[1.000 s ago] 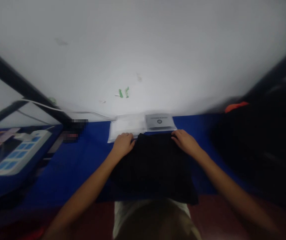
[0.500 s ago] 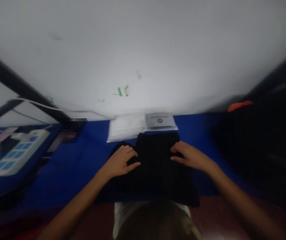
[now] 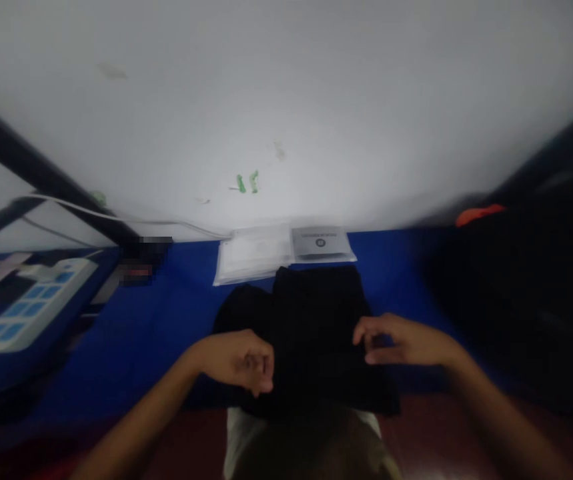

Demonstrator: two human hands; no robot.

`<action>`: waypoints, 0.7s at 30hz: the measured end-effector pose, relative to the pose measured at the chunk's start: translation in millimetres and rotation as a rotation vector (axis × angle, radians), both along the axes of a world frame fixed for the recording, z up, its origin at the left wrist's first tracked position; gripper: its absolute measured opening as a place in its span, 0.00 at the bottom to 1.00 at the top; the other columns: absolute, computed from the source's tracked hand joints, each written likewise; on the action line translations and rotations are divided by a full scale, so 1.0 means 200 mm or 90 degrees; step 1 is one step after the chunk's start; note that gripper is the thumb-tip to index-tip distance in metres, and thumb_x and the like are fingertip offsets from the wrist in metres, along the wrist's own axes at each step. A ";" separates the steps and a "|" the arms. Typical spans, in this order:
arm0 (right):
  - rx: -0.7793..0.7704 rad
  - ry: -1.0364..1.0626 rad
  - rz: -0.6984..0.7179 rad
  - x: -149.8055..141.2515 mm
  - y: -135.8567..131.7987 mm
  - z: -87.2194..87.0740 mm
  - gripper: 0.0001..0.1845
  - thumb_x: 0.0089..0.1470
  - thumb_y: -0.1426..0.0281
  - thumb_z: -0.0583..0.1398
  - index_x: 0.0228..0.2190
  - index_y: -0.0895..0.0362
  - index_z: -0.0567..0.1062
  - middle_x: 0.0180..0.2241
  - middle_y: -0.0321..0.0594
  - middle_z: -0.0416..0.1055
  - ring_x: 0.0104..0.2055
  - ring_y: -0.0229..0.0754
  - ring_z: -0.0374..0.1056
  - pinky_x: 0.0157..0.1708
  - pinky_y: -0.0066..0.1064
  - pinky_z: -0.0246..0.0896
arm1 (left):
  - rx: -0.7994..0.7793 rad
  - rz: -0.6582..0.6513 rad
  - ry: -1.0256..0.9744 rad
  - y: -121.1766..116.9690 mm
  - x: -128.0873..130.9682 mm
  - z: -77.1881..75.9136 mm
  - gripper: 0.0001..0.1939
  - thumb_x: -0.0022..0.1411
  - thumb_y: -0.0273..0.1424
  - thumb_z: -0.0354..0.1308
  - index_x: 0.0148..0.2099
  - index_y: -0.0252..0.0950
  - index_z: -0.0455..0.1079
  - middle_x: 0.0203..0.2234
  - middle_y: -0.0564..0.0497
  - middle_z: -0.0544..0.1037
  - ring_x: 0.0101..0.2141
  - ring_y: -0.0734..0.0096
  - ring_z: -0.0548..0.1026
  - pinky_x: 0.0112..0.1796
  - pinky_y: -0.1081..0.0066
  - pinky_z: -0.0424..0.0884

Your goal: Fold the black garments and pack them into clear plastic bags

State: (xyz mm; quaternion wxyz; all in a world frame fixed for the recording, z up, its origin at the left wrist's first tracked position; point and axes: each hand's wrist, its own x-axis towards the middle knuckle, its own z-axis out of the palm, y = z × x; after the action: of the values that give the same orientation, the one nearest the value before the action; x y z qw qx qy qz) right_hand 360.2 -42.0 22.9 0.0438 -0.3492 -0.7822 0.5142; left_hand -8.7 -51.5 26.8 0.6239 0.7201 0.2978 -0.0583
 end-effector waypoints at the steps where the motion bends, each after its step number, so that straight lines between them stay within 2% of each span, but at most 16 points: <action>1: -0.028 0.008 -0.007 0.00 -0.01 -0.01 0.15 0.56 0.62 0.63 0.43 0.54 0.72 0.31 0.36 0.75 0.32 0.38 0.71 0.32 0.28 0.63 | -0.033 0.015 0.015 0.00 0.00 -0.02 0.17 0.60 0.46 0.59 0.38 0.36 0.72 0.26 0.50 0.80 0.26 0.71 0.77 0.25 0.76 0.69; 3: -0.104 0.025 -0.042 0.00 -0.01 -0.04 0.17 0.55 0.60 0.62 0.44 0.55 0.71 0.30 0.35 0.73 0.27 0.36 0.70 0.27 0.27 0.63 | -0.044 0.097 0.050 0.04 0.00 -0.04 0.19 0.61 0.49 0.56 0.38 0.36 0.70 0.25 0.51 0.79 0.22 0.72 0.76 0.21 0.77 0.67; 4: -0.149 0.032 -0.066 0.00 0.00 -0.05 0.18 0.55 0.59 0.62 0.44 0.55 0.70 0.30 0.35 0.73 0.25 0.34 0.69 0.25 0.26 0.63 | -0.016 0.161 0.065 0.06 0.01 -0.05 0.20 0.61 0.50 0.55 0.38 0.36 0.69 0.24 0.52 0.78 0.20 0.73 0.74 0.19 0.77 0.65; 6: -0.226 0.038 -0.114 -0.01 0.02 -0.06 0.20 0.55 0.57 0.61 0.44 0.55 0.68 0.30 0.35 0.72 0.21 0.33 0.68 0.20 0.25 0.63 | 0.104 0.311 0.087 0.13 0.04 -0.08 0.20 0.61 0.50 0.54 0.38 0.37 0.67 0.23 0.54 0.76 0.17 0.76 0.71 0.17 0.77 0.62; 8: -0.231 0.042 -0.153 -0.02 0.04 -0.05 0.20 0.55 0.55 0.61 0.44 0.55 0.67 0.30 0.35 0.71 0.21 0.34 0.68 0.19 0.25 0.64 | 0.244 0.429 0.104 0.22 0.08 -0.12 0.19 0.61 0.49 0.54 0.37 0.37 0.67 0.22 0.55 0.74 0.16 0.77 0.68 0.19 0.76 0.62; 10: -0.169 0.044 -0.182 -0.03 0.08 -0.03 0.20 0.56 0.55 0.60 0.43 0.56 0.68 0.29 0.35 0.70 0.23 0.35 0.69 0.19 0.26 0.65 | 0.324 0.460 0.122 0.30 0.11 -0.16 0.18 0.59 0.48 0.55 0.35 0.37 0.67 0.21 0.55 0.73 0.18 0.75 0.68 0.21 0.75 0.62; 13: -0.029 0.034 -0.246 -0.05 0.17 -0.03 0.17 0.56 0.56 0.59 0.40 0.56 0.69 0.28 0.35 0.71 0.24 0.37 0.68 0.20 0.26 0.64 | 0.365 0.420 0.115 0.38 0.15 -0.22 0.15 0.60 0.45 0.55 0.31 0.37 0.67 0.21 0.55 0.73 0.23 0.72 0.69 0.26 0.72 0.63; 15: 0.094 -0.001 -0.320 -0.04 0.27 -0.06 0.15 0.57 0.57 0.58 0.37 0.56 0.71 0.28 0.36 0.72 0.26 0.38 0.68 0.23 0.28 0.64 | 0.410 0.402 0.083 0.41 0.17 -0.24 0.14 0.61 0.42 0.53 0.30 0.37 0.66 0.23 0.55 0.73 0.26 0.71 0.70 0.29 0.72 0.64; 17: 0.266 -0.073 -0.428 -0.03 0.39 -0.12 0.13 0.56 0.59 0.59 0.34 0.56 0.73 0.30 0.40 0.74 0.32 0.42 0.70 0.32 0.31 0.65 | 0.463 0.419 0.047 0.43 0.19 -0.23 0.12 0.62 0.40 0.52 0.30 0.37 0.65 0.25 0.55 0.72 0.28 0.71 0.69 0.32 0.71 0.64; 18: 0.314 -0.119 -0.482 -0.02 0.45 -0.15 0.13 0.56 0.59 0.59 0.34 0.56 0.73 0.33 0.42 0.75 0.35 0.44 0.71 0.35 0.33 0.64 | 0.472 0.435 0.032 0.43 0.20 -0.22 0.12 0.62 0.40 0.52 0.31 0.37 0.64 0.25 0.55 0.71 0.28 0.71 0.69 0.32 0.71 0.64; 21: 0.274 -0.176 -0.579 0.00 0.60 -0.25 0.16 0.53 0.57 0.61 0.34 0.57 0.75 0.35 0.47 0.76 0.40 0.49 0.71 0.38 0.35 0.63 | 0.424 0.477 0.017 0.45 0.21 -0.19 0.12 0.64 0.42 0.50 0.35 0.38 0.63 0.25 0.56 0.70 0.26 0.71 0.69 0.31 0.71 0.65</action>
State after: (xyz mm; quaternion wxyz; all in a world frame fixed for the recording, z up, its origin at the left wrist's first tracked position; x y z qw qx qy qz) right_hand 359.2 79.0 -26.6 0.2295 -0.7013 -0.6381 0.2201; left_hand 34.2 37.6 -11.0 0.3345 0.7231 0.5462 0.2587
